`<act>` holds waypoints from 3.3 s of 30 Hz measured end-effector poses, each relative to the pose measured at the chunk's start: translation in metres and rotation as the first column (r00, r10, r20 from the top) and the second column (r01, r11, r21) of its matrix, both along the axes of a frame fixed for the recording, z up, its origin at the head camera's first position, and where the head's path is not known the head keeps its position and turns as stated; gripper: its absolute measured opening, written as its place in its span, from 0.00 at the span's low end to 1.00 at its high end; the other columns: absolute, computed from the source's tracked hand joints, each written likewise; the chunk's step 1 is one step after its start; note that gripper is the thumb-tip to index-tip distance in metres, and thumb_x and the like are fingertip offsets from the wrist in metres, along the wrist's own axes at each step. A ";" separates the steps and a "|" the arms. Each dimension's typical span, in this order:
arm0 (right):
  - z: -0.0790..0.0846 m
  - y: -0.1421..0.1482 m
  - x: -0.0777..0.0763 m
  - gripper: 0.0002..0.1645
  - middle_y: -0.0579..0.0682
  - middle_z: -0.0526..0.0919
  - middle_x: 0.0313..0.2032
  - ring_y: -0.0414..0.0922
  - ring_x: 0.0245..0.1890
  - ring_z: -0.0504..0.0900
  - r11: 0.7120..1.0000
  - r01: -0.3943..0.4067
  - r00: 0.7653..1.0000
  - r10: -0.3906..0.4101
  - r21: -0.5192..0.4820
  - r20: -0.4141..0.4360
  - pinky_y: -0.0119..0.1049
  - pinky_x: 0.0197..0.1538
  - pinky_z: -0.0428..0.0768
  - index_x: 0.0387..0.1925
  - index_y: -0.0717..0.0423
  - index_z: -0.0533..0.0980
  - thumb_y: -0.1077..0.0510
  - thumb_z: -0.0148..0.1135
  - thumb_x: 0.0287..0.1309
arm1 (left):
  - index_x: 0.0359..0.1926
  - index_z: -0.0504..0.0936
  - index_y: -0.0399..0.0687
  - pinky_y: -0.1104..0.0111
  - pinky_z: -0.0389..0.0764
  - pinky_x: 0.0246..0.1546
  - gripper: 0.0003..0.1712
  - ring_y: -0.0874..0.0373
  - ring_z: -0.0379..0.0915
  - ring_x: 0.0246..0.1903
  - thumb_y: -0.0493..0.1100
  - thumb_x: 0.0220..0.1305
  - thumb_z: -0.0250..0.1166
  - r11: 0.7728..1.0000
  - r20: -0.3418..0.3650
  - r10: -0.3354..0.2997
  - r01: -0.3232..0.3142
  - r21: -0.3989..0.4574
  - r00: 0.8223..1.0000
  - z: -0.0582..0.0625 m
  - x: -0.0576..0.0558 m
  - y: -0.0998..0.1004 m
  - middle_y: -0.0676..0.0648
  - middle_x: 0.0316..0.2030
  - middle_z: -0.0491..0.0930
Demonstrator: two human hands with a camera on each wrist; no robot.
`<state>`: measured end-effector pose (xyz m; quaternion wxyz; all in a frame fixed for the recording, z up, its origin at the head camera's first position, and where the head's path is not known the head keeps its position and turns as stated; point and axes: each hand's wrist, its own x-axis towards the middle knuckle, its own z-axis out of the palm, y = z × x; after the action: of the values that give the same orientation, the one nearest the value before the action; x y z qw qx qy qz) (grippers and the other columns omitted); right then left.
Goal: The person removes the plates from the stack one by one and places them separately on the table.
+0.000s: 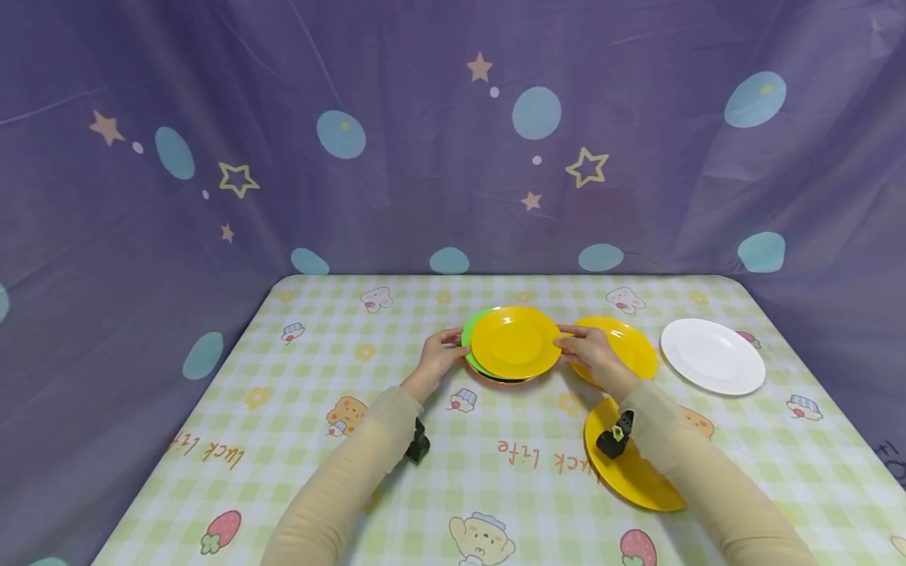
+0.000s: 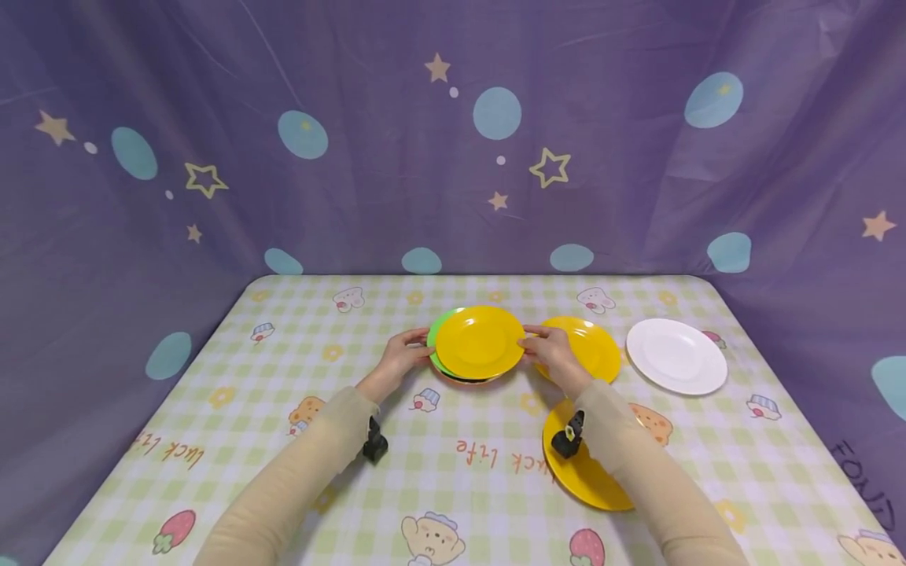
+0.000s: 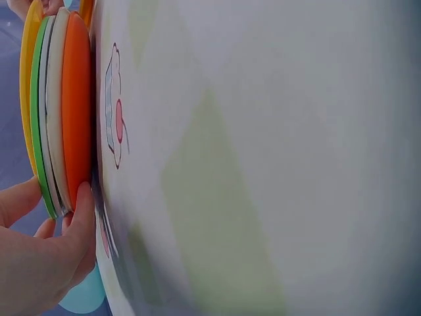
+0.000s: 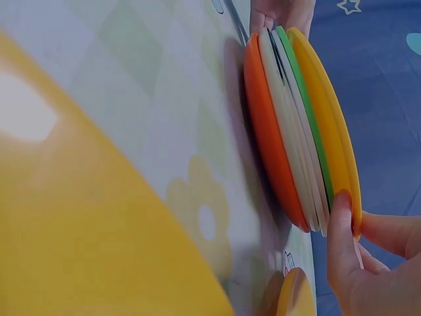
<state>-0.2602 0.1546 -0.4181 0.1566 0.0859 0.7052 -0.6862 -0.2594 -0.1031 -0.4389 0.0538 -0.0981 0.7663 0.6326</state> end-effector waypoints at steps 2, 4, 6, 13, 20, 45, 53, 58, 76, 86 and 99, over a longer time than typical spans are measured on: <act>0.000 0.001 0.001 0.28 0.44 0.79 0.28 0.36 0.25 0.79 1.000 0.004 1.000 -0.004 -0.003 0.009 0.32 0.40 0.80 0.59 0.65 0.62 0.64 0.54 0.56 | 0.53 0.73 0.39 0.68 0.79 0.39 0.24 0.53 0.71 0.41 0.31 0.52 0.61 1.000 -0.006 0.003 -0.003 -0.005 1.000 0.000 0.000 0.001 0.41 0.44 0.72; 0.000 0.003 0.001 0.29 0.44 0.79 0.29 0.36 0.25 0.80 1.000 0.005 1.000 -0.005 -0.007 0.015 0.32 0.41 0.79 0.60 0.65 0.61 0.64 0.54 0.57 | 0.53 0.73 0.38 0.69 0.79 0.39 0.23 0.53 0.71 0.41 0.31 0.52 0.61 1.000 -0.011 0.007 -0.007 -0.004 1.000 0.000 0.000 0.002 0.41 0.44 0.72; 0.001 0.004 0.002 0.29 0.43 0.79 0.29 0.36 0.25 0.80 1.000 0.009 1.000 -0.008 -0.014 0.021 0.32 0.40 0.80 0.60 0.64 0.61 0.64 0.53 0.57 | 0.53 0.73 0.38 0.68 0.79 0.38 0.24 0.52 0.71 0.40 0.30 0.52 0.61 1.000 -0.018 0.010 -0.010 0.002 1.000 0.000 0.001 0.002 0.40 0.44 0.71; 0.002 0.008 0.003 0.29 0.44 0.78 0.30 0.36 0.26 0.79 1.000 0.011 0.999 -0.010 -0.029 0.046 0.29 0.38 0.80 0.61 0.63 0.60 0.64 0.53 0.57 | 0.53 0.72 0.38 0.69 0.79 0.38 0.25 0.53 0.72 0.40 0.29 0.51 0.61 1.000 -0.009 0.015 -0.014 0.013 1.000 -0.001 0.000 0.002 0.39 0.45 0.71; 0.006 0.012 0.005 0.30 0.48 0.76 0.36 0.35 0.27 0.78 1.000 0.007 0.998 -0.006 -0.005 0.061 0.29 0.40 0.79 0.62 0.61 0.59 0.62 0.52 0.58 | 0.53 0.72 0.39 0.71 0.79 0.38 0.24 0.52 0.70 0.42 0.29 0.52 0.61 1.000 -0.004 0.009 -0.009 -0.010 1.000 0.000 0.000 0.002 0.40 0.45 0.71; 0.012 0.035 0.012 0.31 0.41 0.77 0.29 0.34 0.26 0.77 0.999 0.041 0.996 -0.043 0.032 0.075 0.27 0.36 0.79 0.62 0.60 0.58 0.62 0.53 0.58 | 0.52 0.73 0.39 0.70 0.77 0.42 0.26 0.50 0.68 0.46 0.28 0.49 0.61 0.999 -0.013 0.011 -0.012 -0.037 1.000 -0.002 0.000 0.002 0.40 0.45 0.73; 0.015 0.044 0.016 0.31 0.37 0.78 0.23 0.33 0.25 0.78 0.999 0.039 0.997 -0.038 0.000 0.070 0.26 0.34 0.79 0.63 0.62 0.57 0.63 0.52 0.58 | 0.52 0.73 0.37 0.70 0.78 0.41 0.25 0.50 0.68 0.45 0.27 0.49 0.61 1.000 -0.020 0.009 -0.009 -0.009 1.000 -0.002 0.001 0.002 0.39 0.44 0.72; 0.018 0.050 0.020 0.32 0.37 0.77 0.24 0.33 0.25 0.77 0.999 0.035 0.998 -0.036 0.019 0.057 0.26 0.34 0.79 0.63 0.63 0.56 0.63 0.52 0.58 | 0.52 0.72 0.37 0.69 0.78 0.41 0.25 0.49 0.68 0.46 0.26 0.49 0.60 1.000 -0.009 0.007 -0.007 0.001 1.000 -0.001 0.001 0.002 0.39 0.45 0.72; 0.021 0.080 0.035 0.34 0.35 0.78 0.26 0.33 0.28 0.79 1.000 -0.029 0.999 0.029 0.000 0.017 0.27 0.36 0.80 0.64 0.66 0.51 0.63 0.51 0.59 | 0.52 0.73 0.38 0.69 0.77 0.43 0.26 0.50 0.67 0.47 0.27 0.49 0.61 1.000 -0.006 0.007 -0.007 -0.013 1.000 0.000 0.001 0.002 0.40 0.45 0.72; 0.017 0.102 0.045 0.38 0.35 0.76 0.29 0.34 0.30 0.79 0.995 -0.059 0.998 0.059 0.077 0.009 0.29 0.39 0.79 0.64 0.67 0.51 0.57 0.54 0.58 | 0.52 0.73 0.38 0.70 0.77 0.43 0.26 0.50 0.68 0.47 0.27 0.48 0.61 1.000 -0.021 0.011 -0.012 -0.023 1.000 -0.002 0.002 0.003 0.40 0.45 0.73; 0.014 0.135 0.060 0.36 0.35 0.79 0.30 0.35 0.32 0.79 0.997 -0.063 0.998 0.062 0.045 0.033 0.31 0.39 0.80 0.63 0.66 0.54 0.58 0.56 0.56 | 0.52 0.73 0.36 0.71 0.77 0.42 0.25 0.50 0.69 0.46 0.27 0.48 0.61 1.000 -0.027 0.005 -0.005 -0.010 1.000 -0.003 0.001 0.005 0.39 0.44 0.74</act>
<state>-0.2004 0.2900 -0.4037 0.1870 0.0782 0.7206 -0.6630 -0.2583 -0.0985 -0.4417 0.0412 -0.0917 0.7698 0.6303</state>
